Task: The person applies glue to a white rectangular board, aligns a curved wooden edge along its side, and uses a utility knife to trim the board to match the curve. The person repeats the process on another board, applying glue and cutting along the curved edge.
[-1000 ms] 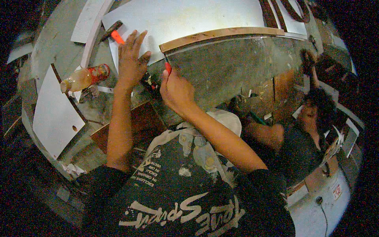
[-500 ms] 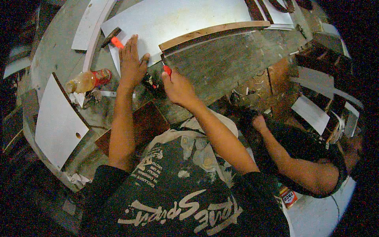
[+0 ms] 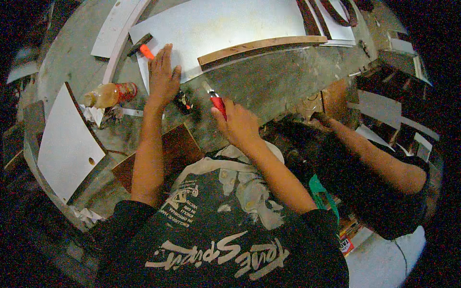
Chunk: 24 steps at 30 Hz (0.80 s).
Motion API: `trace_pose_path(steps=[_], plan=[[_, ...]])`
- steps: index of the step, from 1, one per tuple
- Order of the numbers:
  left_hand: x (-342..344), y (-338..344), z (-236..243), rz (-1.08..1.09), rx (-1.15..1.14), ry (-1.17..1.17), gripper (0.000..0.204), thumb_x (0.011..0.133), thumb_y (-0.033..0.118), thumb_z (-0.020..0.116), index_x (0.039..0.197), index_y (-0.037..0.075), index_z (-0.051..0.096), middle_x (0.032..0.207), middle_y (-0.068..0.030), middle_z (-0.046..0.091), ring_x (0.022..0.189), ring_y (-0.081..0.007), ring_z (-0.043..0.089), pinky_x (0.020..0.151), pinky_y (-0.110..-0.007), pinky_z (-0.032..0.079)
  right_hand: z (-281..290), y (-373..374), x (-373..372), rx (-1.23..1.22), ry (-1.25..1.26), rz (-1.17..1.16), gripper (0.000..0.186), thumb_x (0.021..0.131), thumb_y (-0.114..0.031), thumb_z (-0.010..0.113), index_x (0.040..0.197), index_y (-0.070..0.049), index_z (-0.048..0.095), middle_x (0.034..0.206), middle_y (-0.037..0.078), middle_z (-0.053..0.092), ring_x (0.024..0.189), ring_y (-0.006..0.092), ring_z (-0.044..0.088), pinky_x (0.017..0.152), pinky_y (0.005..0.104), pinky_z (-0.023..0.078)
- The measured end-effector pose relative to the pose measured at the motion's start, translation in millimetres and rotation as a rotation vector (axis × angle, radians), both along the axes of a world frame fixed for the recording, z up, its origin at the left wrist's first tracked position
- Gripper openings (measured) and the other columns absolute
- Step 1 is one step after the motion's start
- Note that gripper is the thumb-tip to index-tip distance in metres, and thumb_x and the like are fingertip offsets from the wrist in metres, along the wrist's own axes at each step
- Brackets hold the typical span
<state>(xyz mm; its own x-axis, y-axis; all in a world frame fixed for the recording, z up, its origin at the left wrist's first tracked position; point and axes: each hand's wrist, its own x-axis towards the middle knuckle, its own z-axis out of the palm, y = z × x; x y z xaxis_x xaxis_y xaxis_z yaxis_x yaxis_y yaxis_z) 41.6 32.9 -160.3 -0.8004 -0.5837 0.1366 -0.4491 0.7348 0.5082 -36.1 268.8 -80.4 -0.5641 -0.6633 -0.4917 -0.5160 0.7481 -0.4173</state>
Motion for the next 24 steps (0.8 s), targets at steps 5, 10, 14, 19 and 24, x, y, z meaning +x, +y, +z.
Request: trace_pose_path(steps=[5,10,14,19,24], plan=[[-0.3,-0.9,-0.3,0.015,0.013,-0.010,0.074,0.096,0.033,0.064,0.158,0.009,0.031,0.161,-0.0135,0.038,0.150,-0.0333,0.032,0.126,-0.052,0.017,7.8,-6.6,-25.2,-0.030,0.190,0.214,0.048,0.093,-0.040,0.071,0.129,-0.009,0.059,0.117,0.021,0.066,0.106,0.0396,0.064,0.083,0.0498,0.053],[0.6,3.6,4.0,0.037,-0.014,0.017,0.079,0.092,0.040,0.069,0.158,0.016,0.034,0.161,-0.0105,0.038,0.150,-0.0328,0.033,0.125,-0.057,0.018,24.8,-31.5,-76.9,-0.647,0.659,0.180,0.047,0.085,-0.030,0.081,0.127,-0.017,0.063,0.118,0.012,0.065,0.123,0.0341,0.057,0.108,0.0509,0.036],[-0.2,7.1,3.9,0.067,0.002,0.007,0.076,0.089,0.040,0.073,0.156,0.027,0.041,0.162,-0.0075,0.037,0.149,-0.0319,0.034,0.124,-0.060,0.020,24.5,-60.2,-123.4,-0.518,0.680,0.420,0.036,0.085,-0.024,0.080,0.119,-0.019,0.068,0.116,0.007,0.066,0.121,0.0300,0.057,0.113,0.0509,0.026],[-0.1,8.0,3.8,0.080,0.014,-0.004,0.070,0.088,0.038,0.074,0.152,0.033,0.048,0.161,-0.0062,0.039,0.149,-0.0294,0.035,0.124,-0.060,0.020,16.2,-60.0,-134.7,-0.486,0.548,0.468,0.029,0.084,-0.015,0.078,0.111,-0.017,0.067,0.104,0.004,0.064,0.106,0.0290,0.059,0.099,0.0504,0.032],[-0.7,8.2,6.3,0.102,0.012,-0.024,0.068,0.088,0.038,0.074,0.151,0.034,0.049,0.160,-0.0053,0.040,0.149,-0.0278,0.035,0.125,-0.060,0.017,13.0,-54.8,-130.9,-0.533,0.560,0.470,0.029,0.080,-0.010,0.078,0.106,-0.017,0.066,0.098,0.003,0.063,0.100,0.0284,0.058,0.090,0.0479,0.033]])
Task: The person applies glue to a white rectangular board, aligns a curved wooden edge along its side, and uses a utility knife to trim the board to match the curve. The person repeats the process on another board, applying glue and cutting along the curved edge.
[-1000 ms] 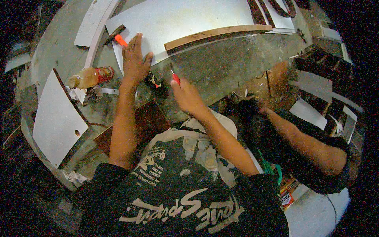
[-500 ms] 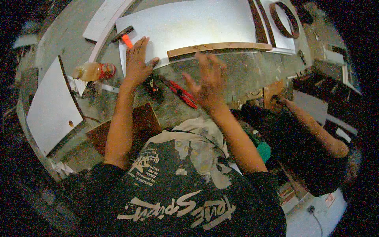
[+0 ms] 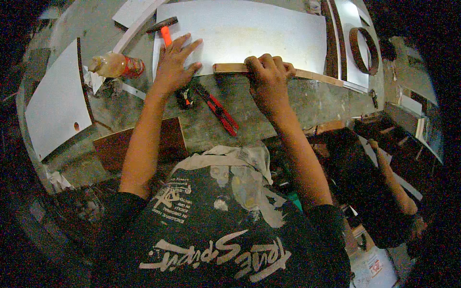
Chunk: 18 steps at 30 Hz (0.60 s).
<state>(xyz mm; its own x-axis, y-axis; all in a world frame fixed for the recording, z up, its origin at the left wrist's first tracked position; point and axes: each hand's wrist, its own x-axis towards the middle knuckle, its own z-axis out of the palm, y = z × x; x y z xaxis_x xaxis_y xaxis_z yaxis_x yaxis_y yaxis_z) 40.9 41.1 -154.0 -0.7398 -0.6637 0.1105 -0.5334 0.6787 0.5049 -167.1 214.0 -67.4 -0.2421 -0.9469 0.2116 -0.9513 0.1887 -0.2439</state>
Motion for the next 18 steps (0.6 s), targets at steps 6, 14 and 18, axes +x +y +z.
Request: trace_pose_path(steps=[6,14,18], plan=[[2.3,-0.4,-3.8,-0.007,-0.001,0.022,0.067,0.089,0.039,0.074,0.151,0.035,0.049,0.160,-0.0041,0.040,0.150,-0.0278,0.034,0.126,-0.059,0.014,-2.0,-2.4,-5.8,-0.006,-0.009,0.015,0.029,0.080,-0.010,0.078,0.106,-0.017,0.067,0.099,0.002,0.063,0.101,0.0272,0.058,0.089,0.0459,0.032],[-3.8,3.3,13.1,0.008,-0.020,-0.076,0.064,0.091,0.038,0.072,0.151,0.034,0.049,0.161,-0.0041,0.040,0.149,-0.0281,0.037,0.125,-0.059,0.018,6.6,0.0,-0.1,0.045,0.009,0.012,0.035,0.081,-0.012,0.080,0.114,-0.018,0.066,0.102,0.002,0.064,0.103,0.0265,0.058,0.091,0.0461,0.032],[-9.5,0.9,17.1,0.021,-0.048,-0.177,0.060,0.093,0.036,0.071,0.149,0.033,0.052,0.156,-0.0056,0.046,0.146,-0.0296,0.041,0.124,-0.060,0.020,7.7,2.4,3.2,0.013,-0.098,0.004,0.055,0.081,-0.014,0.082,0.132,-0.021,0.063,0.110,0.007,0.066,0.111,0.0292,0.057,0.098,0.0520,0.032]])
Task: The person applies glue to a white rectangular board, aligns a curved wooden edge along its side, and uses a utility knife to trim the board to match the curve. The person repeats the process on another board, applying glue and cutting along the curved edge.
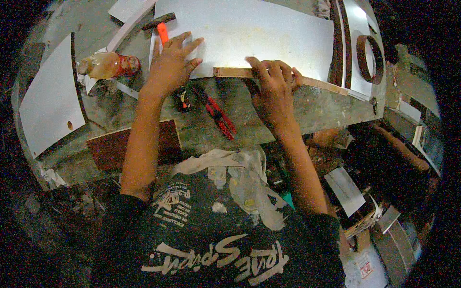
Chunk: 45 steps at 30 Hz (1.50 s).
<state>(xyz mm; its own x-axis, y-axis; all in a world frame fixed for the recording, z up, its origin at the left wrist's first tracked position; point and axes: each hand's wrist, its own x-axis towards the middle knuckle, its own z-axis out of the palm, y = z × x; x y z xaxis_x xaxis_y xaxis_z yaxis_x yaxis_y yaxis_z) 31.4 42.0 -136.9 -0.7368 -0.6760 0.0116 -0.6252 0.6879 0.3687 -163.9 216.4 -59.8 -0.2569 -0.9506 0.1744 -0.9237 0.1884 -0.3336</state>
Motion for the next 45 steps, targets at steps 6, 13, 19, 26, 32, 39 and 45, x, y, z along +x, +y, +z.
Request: trace_pose_path(steps=[6,13,19,26,32,39,45], plan=[[13.5,-8.4,-0.3,-0.043,0.064,0.069,0.061,0.090,0.029,0.073,0.148,0.025,0.054,0.152,-0.0131,0.050,0.141,-0.0342,0.045,0.122,-0.056,0.026,-6.7,13.7,6.4,0.025,-0.053,-0.035,0.085,0.072,-0.030,0.084,0.150,-0.023,0.050,0.147,0.013,0.051,0.147,0.0329,0.035,0.120,0.0641,0.008],[38.8,9.0,31.0,-0.024,0.174,0.013,0.064,0.091,0.028,0.071,0.151,0.018,0.052,0.157,-0.0153,0.041,0.146,-0.0348,0.037,0.124,-0.056,0.019,0.8,37.6,44.3,0.059,-0.100,-0.131,0.087,0.072,-0.035,0.086,0.149,-0.018,0.048,0.153,0.016,0.042,0.140,0.0360,0.038,0.113,0.0598,0.025],[47.4,14.2,24.3,0.004,0.142,0.095,0.063,0.090,0.030,0.070,0.150,0.019,0.053,0.154,-0.0134,0.046,0.145,-0.0339,0.039,0.124,-0.055,0.019,-16.5,87.4,118.9,0.285,-0.181,-0.017,0.061,0.087,-0.046,0.075,0.130,-0.006,0.057,0.127,0.018,0.058,0.112,0.0356,0.057,0.093,0.0472,0.048],[43.8,12.4,5.1,-0.011,0.069,0.249,0.052,0.087,0.027,0.070,0.137,0.015,0.065,0.145,-0.0119,0.055,0.138,-0.0332,0.046,0.121,-0.051,0.024,-49.9,83.2,138.3,0.603,-0.519,-0.191,0.045,0.095,-0.040,0.068,0.113,0.000,0.057,0.115,0.024,0.061,0.104,0.0438,0.063,0.087,0.0544,0.053],[34.4,4.0,-15.2,-0.018,0.056,0.367,0.052,0.084,0.028,0.068,0.134,0.017,0.066,0.143,-0.0100,0.058,0.136,-0.0300,0.050,0.120,-0.051,0.025,-53.6,95.1,131.8,0.296,-0.778,-0.401,0.036,0.093,-0.026,0.066,0.110,0.003,0.053,0.100,0.026,0.062,0.094,0.0414,0.064,0.079,0.0513,0.053],[21.5,12.6,-11.8,0.029,0.030,0.366,0.052,0.080,0.026,0.065,0.131,0.019,0.068,0.139,-0.0071,0.060,0.135,-0.0282,0.049,0.122,-0.051,0.022,-31.9,107.0,143.5,0.113,-1.414,-0.548,0.039,0.098,-0.023,0.063,0.128,-0.002,0.047,0.098,0.012,0.058,0.088,0.0186,0.056,0.080,0.0372,0.048],[17.5,8.7,-14.5,0.033,0.015,0.378,0.054,0.076,0.025,0.062,0.128,0.018,0.070,0.137,-0.0056,0.060,0.133,-0.0273,0.050,0.121,-0.052,0.022,-42.1,73.7,160.0,0.132,-1.023,-0.570,0.048,0.100,-0.026,0.063,0.136,0.000,0.044,0.094,0.016,0.066,0.084,0.0252,0.066,0.076,0.0399,0.052]])
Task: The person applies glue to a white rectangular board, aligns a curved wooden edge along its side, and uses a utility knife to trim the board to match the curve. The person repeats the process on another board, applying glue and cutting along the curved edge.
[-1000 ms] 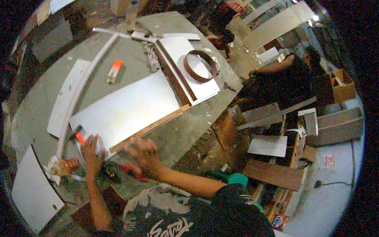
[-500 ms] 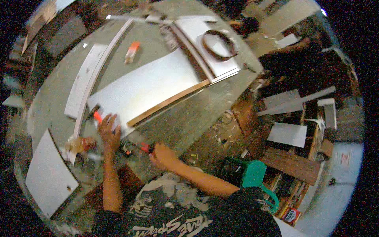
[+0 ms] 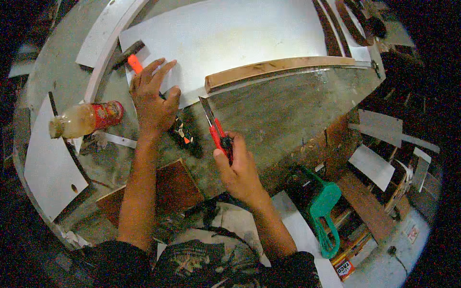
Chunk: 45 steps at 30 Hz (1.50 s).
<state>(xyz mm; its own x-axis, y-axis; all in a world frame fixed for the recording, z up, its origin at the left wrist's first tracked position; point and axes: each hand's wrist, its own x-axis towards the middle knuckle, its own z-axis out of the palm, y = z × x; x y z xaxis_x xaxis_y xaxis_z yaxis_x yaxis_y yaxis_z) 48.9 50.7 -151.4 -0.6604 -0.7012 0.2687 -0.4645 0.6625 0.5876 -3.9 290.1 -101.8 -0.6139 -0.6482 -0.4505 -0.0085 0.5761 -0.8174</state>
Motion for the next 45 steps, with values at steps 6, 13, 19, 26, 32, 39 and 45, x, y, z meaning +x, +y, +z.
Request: trace_pose_path(steps=[6,13,19,26,32,39,45], plan=[[0.6,-0.5,-8.2,0.008,-0.014,0.028,0.054,0.074,0.026,0.063,0.127,0.017,0.070,0.137,-0.0056,0.060,0.132,-0.0272,0.051,0.121,-0.051,0.023,-3.7,-15.3,5.9,0.165,0.248,0.016,0.052,0.098,-0.021,0.063,0.142,-0.003,0.042,0.108,0.023,0.070,0.095,0.0410,0.070,0.077,0.0503,0.056],[-3.4,0.1,-9.2,0.015,-0.054,0.060,0.052,0.073,0.026,0.063,0.123,0.016,0.070,0.136,-0.0061,0.061,0.132,-0.0274,0.051,0.121,-0.050,0.022,-4.3,-26.0,-2.3,0.243,0.615,0.257,0.065,0.101,-0.009,0.056,0.160,-0.025,0.036,0.102,0.016,0.065,0.080,0.0374,0.067,0.072,0.0458,0.055],[-3.2,1.1,-9.9,0.025,-0.039,0.056,0.053,0.072,0.028,0.066,0.123,0.016,0.072,0.135,-0.0062,0.061,0.132,-0.0279,0.051,0.121,-0.050,0.021,-1.2,-38.8,6.8,0.405,0.727,0.287,0.075,0.095,-0.005,0.059,0.161,-0.031,0.035,0.092,0.015,0.060,0.072,0.0362,0.062,0.063,0.0456,0.052],[-6.2,0.9,-4.9,0.031,-0.070,0.056,0.053,0.069,0.031,0.069,0.119,0.016,0.076,0.133,-0.0066,0.062,0.131,-0.0271,0.052,0.121,-0.050,0.021,8.5,-49.1,12.4,0.499,0.719,0.307,0.093,0.085,0.004,0.058,0.164,-0.032,0.025,0.090,0.015,0.057,0.069,0.0379,0.061,0.060,0.0484,0.051],[-7.7,2.1,-2.0,0.031,-0.001,-0.021,0.060,0.075,0.035,0.071,0.131,0.017,0.065,0.140,-0.0112,0.057,0.135,-0.0302,0.048,0.122,-0.051,0.022,22.5,-59.1,12.4,0.618,0.684,0.392,0.098,0.083,0.003,0.060,0.165,-0.031,0.020,0.089,0.019,0.058,0.069,0.0418,0.065,0.061,0.0512,0.054],[-7.2,0.9,-12.0,0.069,-0.064,0.027,0.050,0.070,0.030,0.067,0.118,0.019,0.077,0.134,-0.0056,0.063,0.130,-0.0257,0.054,0.120,-0.054,0.025,34.2,-65.0,6.6,0.612,0.647,0.450,0.095,0.083,0.000,0.060,0.164,-0.028,0.020,0.089,0.025,0.063,0.070,0.0460,0.067,0.065,0.0563,0.054],[-7.5,-0.8,-6.9,0.071,-0.035,0.010,0.051,0.071,0.030,0.066,0.120,0.019,0.076,0.135,-0.0053,0.062,0.132,-0.0257,0.051,0.122,-0.055,0.021,45.8,-57.6,-0.8,0.601,0.638,0.510,0.091,0.084,-0.002,0.058,0.164,-0.026,0.021,0.081,0.023,0.064,0.069,0.0451,0.067,0.065,0.0573,0.054]])
